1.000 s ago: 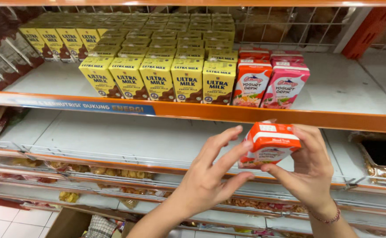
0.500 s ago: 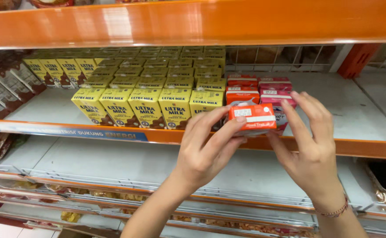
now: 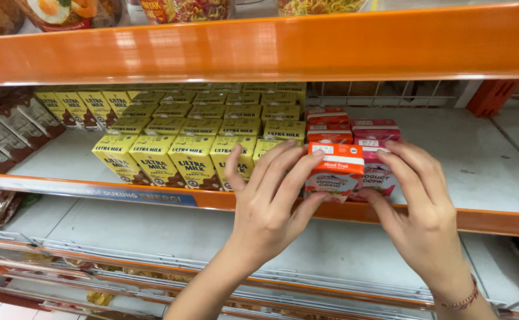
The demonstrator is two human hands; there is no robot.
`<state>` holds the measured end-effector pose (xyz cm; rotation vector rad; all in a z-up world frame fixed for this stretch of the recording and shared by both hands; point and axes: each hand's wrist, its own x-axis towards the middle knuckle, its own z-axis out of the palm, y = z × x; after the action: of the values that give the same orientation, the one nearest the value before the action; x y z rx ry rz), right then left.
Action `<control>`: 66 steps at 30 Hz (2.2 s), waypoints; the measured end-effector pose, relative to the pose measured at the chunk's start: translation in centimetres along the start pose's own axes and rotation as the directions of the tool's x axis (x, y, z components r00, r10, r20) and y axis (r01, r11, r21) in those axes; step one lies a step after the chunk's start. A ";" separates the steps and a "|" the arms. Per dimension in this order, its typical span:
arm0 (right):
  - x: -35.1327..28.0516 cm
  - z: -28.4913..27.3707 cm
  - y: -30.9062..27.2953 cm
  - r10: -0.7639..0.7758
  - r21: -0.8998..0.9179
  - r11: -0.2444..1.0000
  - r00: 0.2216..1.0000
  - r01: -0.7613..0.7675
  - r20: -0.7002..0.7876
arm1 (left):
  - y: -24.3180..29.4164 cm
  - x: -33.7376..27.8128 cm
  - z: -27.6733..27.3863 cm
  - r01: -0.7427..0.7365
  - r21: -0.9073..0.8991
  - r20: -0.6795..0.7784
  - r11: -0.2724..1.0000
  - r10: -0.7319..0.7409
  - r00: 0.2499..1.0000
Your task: The person takes yogurt drink cartons from a box, wipes them with a cloth, scans them with a handheld scanner, and places them onto a shelf.
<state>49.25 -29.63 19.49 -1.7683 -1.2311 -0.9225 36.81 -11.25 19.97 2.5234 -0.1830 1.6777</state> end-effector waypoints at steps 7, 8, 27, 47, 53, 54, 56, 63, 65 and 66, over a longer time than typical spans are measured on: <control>-0.1 0.1 0.4 0.002 0.007 1.000 1.000 -0.002 -0.008 | 0.1 0.0 0.1 0.020 0.026 0.023 0.999 -0.020 1.000; -0.2 0.1 0.4 0.003 0.000 1.000 1.000 -0.003 -0.008 | 0.1 0.0 0.1 0.024 0.026 0.023 0.999 -0.025 0.999; 0.3 0.3 -0.8 0.074 0.011 0.997 0.997 -0.074 -0.021 | 0.4 0.0 1.4 0.022 0.169 0.086 0.985 -0.037 0.996; -12.6 15.4 -13.1 -0.005 0.682 0.720 0.984 0.127 -0.177 | 0.8 -21.9 -13.2 0.488 0.144 -0.034 0.861 -0.488 0.872; -14.2 23.2 -24.9 -0.035 0.870 0.486 0.993 -0.085 0.117 | 0.5 -34.1 -18.8 0.795 0.209 -0.044 0.569 -0.807 0.589; -14.5 24.7 -26.5 -0.066 0.877 0.467 0.984 -0.115 0.164 | 0.4 -36.1 -19.7 0.824 0.242 -0.045 0.512 -0.843 0.536; -16.3 27.2 -29.7 -0.118 0.860 0.474 0.954 -0.191 0.277 | 0.4 -41.3 -21.6 0.871 0.290 -0.052 0.397 -0.902 0.428; -24.0 37.9 -38.9 -0.253 0.753 0.553 0.789 -0.358 0.561 | -1.9 -57.3 -27.3 0.933 0.354 -0.145 0.067 -0.981 0.125; -27.3 41.2 -41.0 -0.278 0.731 0.548 0.735 -0.408 0.619 | -3.9 -62.0 -28.3 0.922 0.387 -0.152 0.001 -0.986 0.065; -29.0 42.9 -42.0 -0.284 0.717 0.543 0.709 -0.436 0.646 | -5.3 -64.3 -28.6 0.910 0.414 -0.151 -0.031 -0.988 0.034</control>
<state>6.90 6.85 -16.76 -1.2899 -1.6399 0.5494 -13.03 1.07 -28.50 1.8525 1.7453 0.7586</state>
